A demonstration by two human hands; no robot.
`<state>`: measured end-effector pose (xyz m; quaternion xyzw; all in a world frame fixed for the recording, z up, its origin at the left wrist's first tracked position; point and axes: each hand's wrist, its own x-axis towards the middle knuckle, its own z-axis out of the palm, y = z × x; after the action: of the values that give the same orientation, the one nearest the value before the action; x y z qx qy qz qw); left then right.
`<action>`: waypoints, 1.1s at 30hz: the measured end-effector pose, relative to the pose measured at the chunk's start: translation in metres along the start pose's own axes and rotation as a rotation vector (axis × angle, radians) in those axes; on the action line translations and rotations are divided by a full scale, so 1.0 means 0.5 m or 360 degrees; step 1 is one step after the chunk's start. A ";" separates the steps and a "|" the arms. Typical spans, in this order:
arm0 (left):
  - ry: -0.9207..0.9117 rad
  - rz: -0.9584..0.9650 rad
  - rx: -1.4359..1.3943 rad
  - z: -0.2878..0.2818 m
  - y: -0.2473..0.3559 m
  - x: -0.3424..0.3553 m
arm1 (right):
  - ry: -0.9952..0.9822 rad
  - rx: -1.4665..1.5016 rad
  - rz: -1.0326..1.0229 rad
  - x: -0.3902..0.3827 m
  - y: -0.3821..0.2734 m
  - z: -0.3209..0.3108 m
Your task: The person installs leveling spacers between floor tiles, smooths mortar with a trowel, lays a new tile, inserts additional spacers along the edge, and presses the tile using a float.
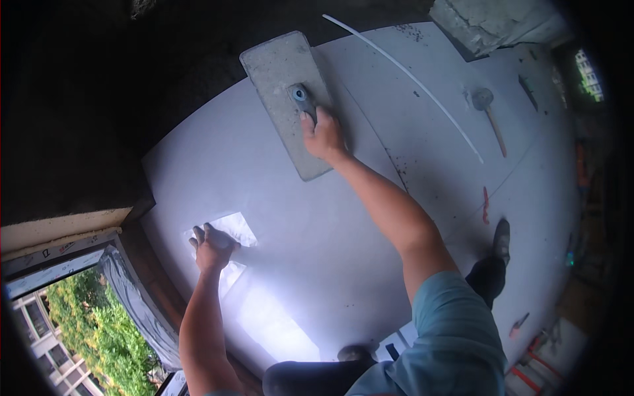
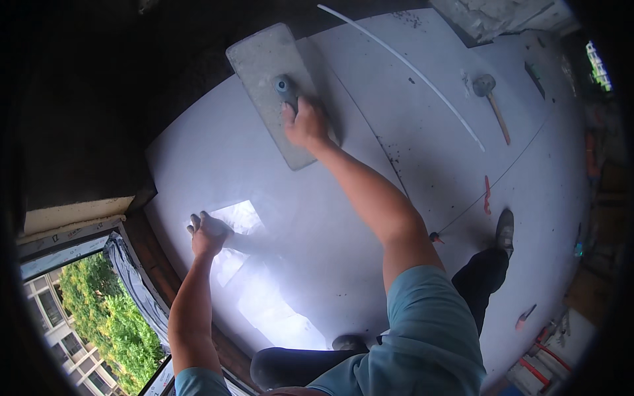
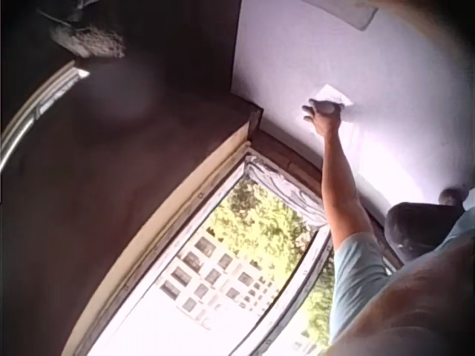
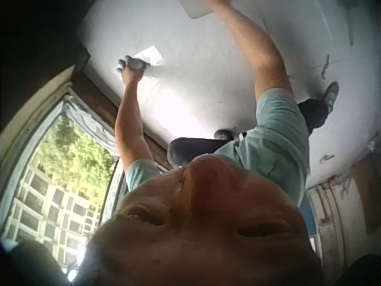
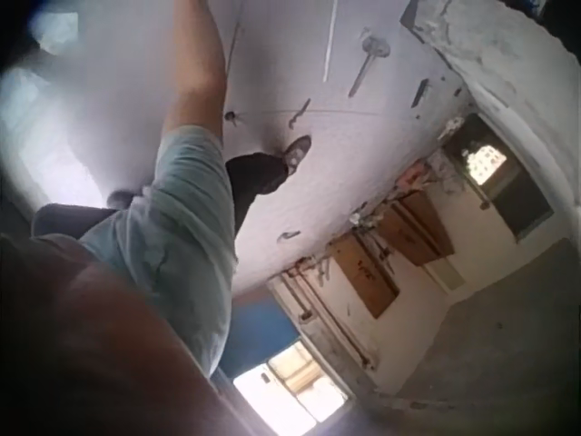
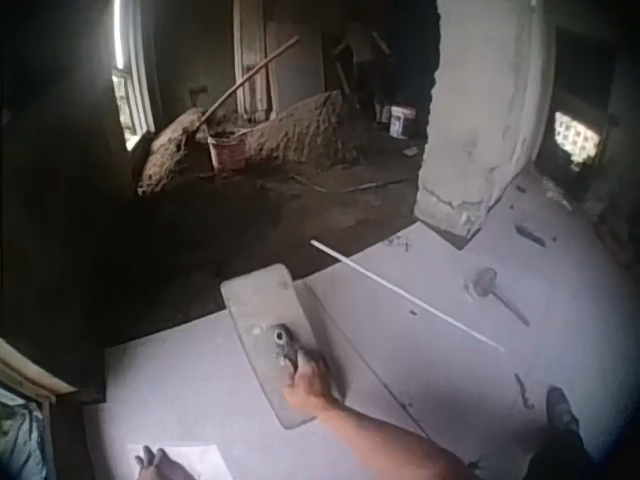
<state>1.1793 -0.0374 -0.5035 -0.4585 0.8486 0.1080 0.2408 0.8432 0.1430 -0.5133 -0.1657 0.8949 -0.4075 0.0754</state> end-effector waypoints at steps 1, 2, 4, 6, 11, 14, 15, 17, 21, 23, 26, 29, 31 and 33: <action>0.0003 0.0004 0.0029 -0.001 0.005 0.001 | -0.0058 -0.0056 0.0090 0.007 0.012 -0.012; -0.0003 -0.0015 0.0040 -0.005 0.010 0.002 | -0.0122 -0.0109 0.0177 0.015 0.023 -0.022; -0.0044 0.0048 0.0048 0.013 0.054 0.006 | -0.0347 -0.0181 0.0372 0.106 0.067 -0.042; -0.0050 0.0052 0.0045 0.034 0.059 0.013 | -0.0377 -0.0213 0.0387 0.153 0.072 -0.040; 0.0058 0.0002 0.0072 0.034 0.007 0.017 | -0.0106 -0.0076 0.0011 0.044 0.037 -0.040; 0.0088 0.0081 0.0056 0.041 0.000 0.031 | -0.0458 -0.0192 0.0325 0.057 0.060 -0.045; 0.0062 0.0147 0.0086 0.061 -0.004 0.046 | -0.0501 -0.0206 0.0359 0.082 0.069 -0.037; 0.0051 0.0135 0.0102 0.081 0.039 0.035 | -0.0499 -0.0204 0.0407 0.096 0.101 -0.044; 0.0139 0.0214 -0.0018 0.071 0.007 0.051 | -0.0414 -0.0034 0.0385 0.051 0.076 -0.054; 0.0172 0.0214 0.0104 0.081 -0.021 0.054 | -0.0317 0.0001 0.0347 -0.013 0.093 -0.045; 0.0126 0.0168 0.0032 0.069 0.000 0.047 | -0.0518 -0.0046 0.0356 -0.076 0.107 -0.060; 0.0151 0.0242 -0.0008 0.096 -0.022 0.071 | -0.0463 -0.0036 0.0408 -0.100 0.116 -0.086; 0.0133 0.0203 0.0006 0.100 0.010 0.054 | -0.0258 0.0015 0.0329 -0.121 0.155 -0.091; 0.0080 0.0144 0.0013 0.067 0.026 0.031 | -0.0069 0.0106 0.0067 -0.181 0.186 -0.107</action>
<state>1.1718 -0.0279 -0.5405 -0.4212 0.8747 0.1037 0.2162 0.8916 0.2699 -0.5483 -0.1532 0.8822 -0.4317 0.1089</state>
